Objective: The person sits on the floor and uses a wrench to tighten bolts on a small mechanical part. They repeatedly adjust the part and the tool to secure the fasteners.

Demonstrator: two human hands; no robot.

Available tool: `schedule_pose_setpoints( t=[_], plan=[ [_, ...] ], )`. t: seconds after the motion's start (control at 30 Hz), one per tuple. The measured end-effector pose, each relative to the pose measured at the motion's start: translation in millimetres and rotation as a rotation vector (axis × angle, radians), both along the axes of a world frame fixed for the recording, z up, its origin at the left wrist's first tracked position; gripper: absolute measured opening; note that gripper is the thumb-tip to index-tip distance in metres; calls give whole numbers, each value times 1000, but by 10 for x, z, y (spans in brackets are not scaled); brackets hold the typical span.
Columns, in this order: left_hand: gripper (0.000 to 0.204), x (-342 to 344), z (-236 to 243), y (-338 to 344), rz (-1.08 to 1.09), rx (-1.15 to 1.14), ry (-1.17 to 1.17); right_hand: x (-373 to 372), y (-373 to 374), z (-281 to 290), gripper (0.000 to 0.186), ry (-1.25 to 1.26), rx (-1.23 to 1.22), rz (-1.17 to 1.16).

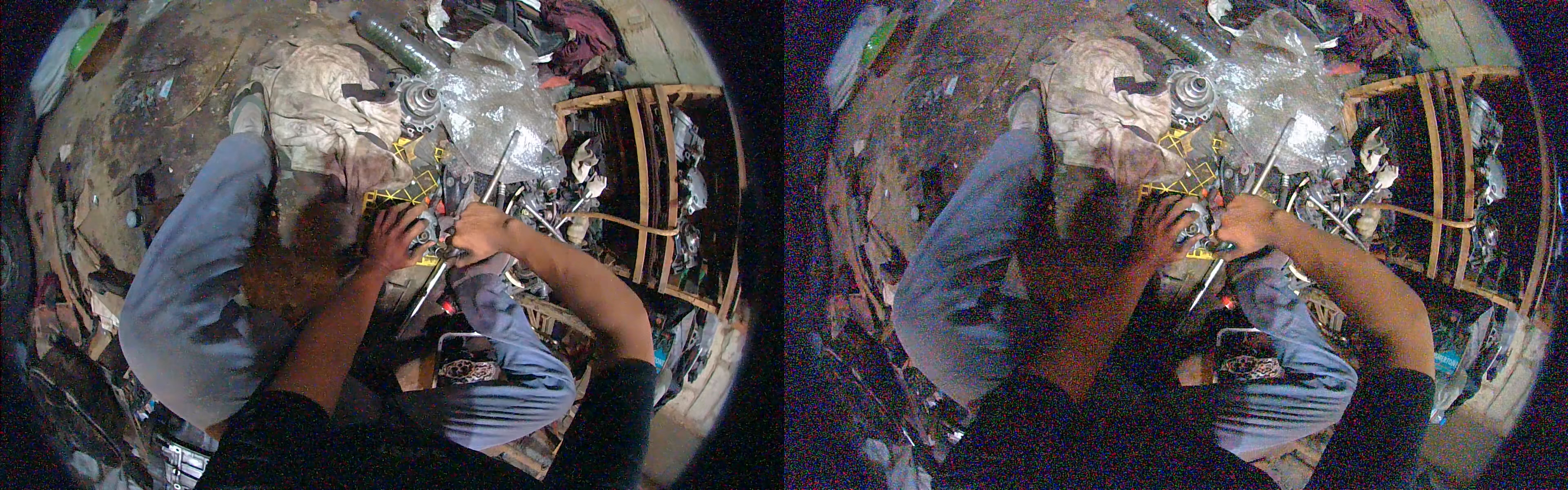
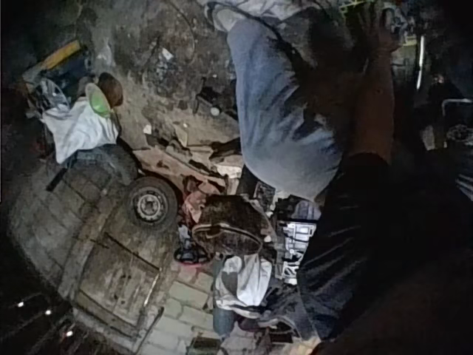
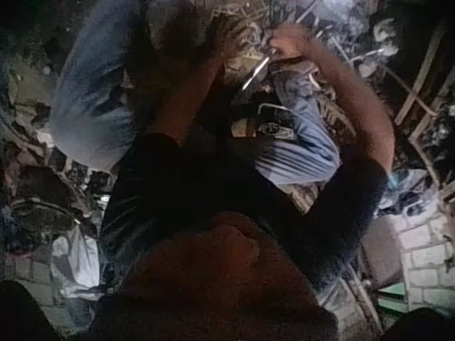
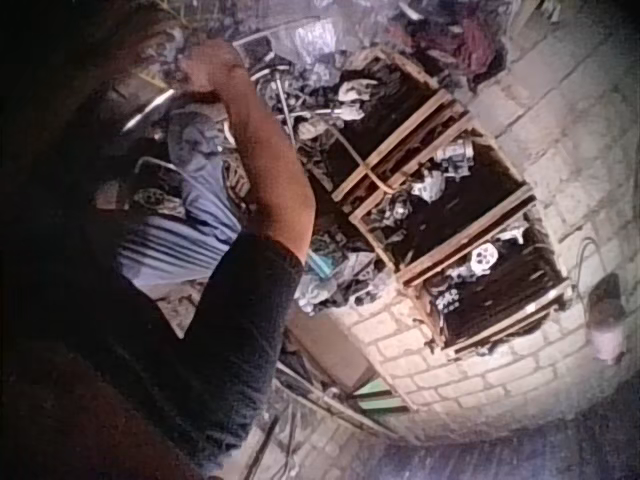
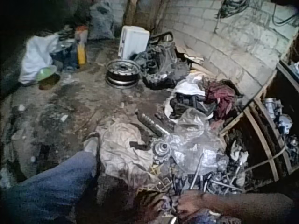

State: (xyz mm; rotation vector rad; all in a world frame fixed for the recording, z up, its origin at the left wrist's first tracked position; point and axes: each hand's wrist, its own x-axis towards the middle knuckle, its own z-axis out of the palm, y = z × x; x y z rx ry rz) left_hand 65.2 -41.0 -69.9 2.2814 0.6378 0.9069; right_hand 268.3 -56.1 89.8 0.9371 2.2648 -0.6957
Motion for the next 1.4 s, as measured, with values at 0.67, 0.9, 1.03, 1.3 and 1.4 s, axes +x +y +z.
schedule_pose_setpoints(
  t=[0.67, 0.9, 1.03, 1.3, 1.4],
  plan=[
    [39, 15, -49, -33, 22, -8, -18, -7, -499, -110, 59, 15, 113, -506],
    [38, -19, -7, -32, 40, 35, 18, -735, -953, -128, 49, 175, 170, -1480],
    [38, 18, -30, -11, 63, 5, -14, -755, -969, -307, 50, 146, 122, -1674],
    [38, 21, -49, -67, 25, -28, 37, -1268, -1151, -932, 59, 305, 303, -2325],
    [40, 58, -50, -107, 16, -41, 43, -1442, -1026, -1142, 61, 484, 450, -2656]
  ],
)
